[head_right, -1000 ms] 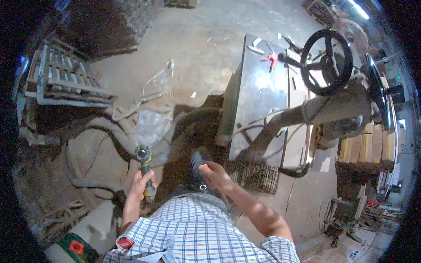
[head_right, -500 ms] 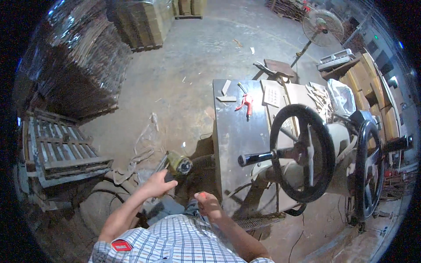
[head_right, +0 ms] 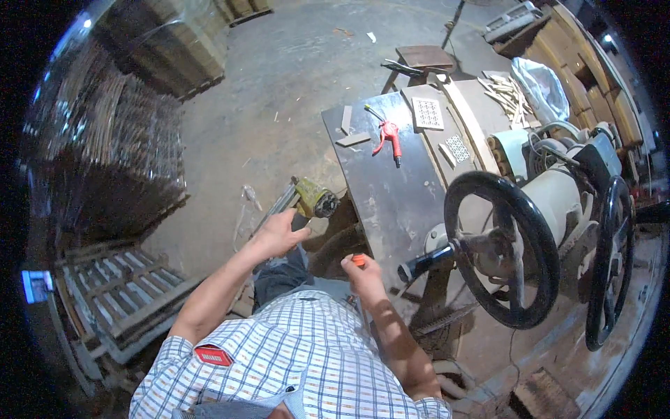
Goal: Assembling wooden parts using a nail gun and sorting wooden blocks in a workshop.
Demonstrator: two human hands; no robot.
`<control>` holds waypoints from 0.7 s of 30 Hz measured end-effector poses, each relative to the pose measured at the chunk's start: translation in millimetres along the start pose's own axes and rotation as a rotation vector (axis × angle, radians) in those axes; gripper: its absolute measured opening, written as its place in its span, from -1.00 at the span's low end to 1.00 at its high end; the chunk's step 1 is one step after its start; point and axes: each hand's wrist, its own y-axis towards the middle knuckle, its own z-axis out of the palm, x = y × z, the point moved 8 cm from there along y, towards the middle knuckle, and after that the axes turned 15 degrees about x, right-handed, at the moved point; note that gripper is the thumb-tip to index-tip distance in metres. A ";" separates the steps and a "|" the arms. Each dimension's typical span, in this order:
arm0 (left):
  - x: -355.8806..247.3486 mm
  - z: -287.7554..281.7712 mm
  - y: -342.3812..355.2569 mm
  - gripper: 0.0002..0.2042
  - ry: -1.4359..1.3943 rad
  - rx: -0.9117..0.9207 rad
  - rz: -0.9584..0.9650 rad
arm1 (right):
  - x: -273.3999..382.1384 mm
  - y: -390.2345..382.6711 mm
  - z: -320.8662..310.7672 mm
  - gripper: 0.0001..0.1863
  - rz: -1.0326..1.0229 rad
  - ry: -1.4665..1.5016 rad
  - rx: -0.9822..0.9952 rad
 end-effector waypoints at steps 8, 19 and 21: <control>-5.4 -54.6 135.5 -0.56 0.217 0.103 0.228 | 148.5 104.4 -58.9 -0.63 -0.347 -0.695 -0.817; -35.6 -103.5 244.2 -0.64 0.640 0.335 0.623 | 188.1 174.6 -135.6 -0.64 0.219 -0.868 -1.067; -40.3 -108.4 254.6 -0.63 0.664 0.355 0.633 | 183.6 160.5 -135.1 -0.65 0.131 -0.799 -1.079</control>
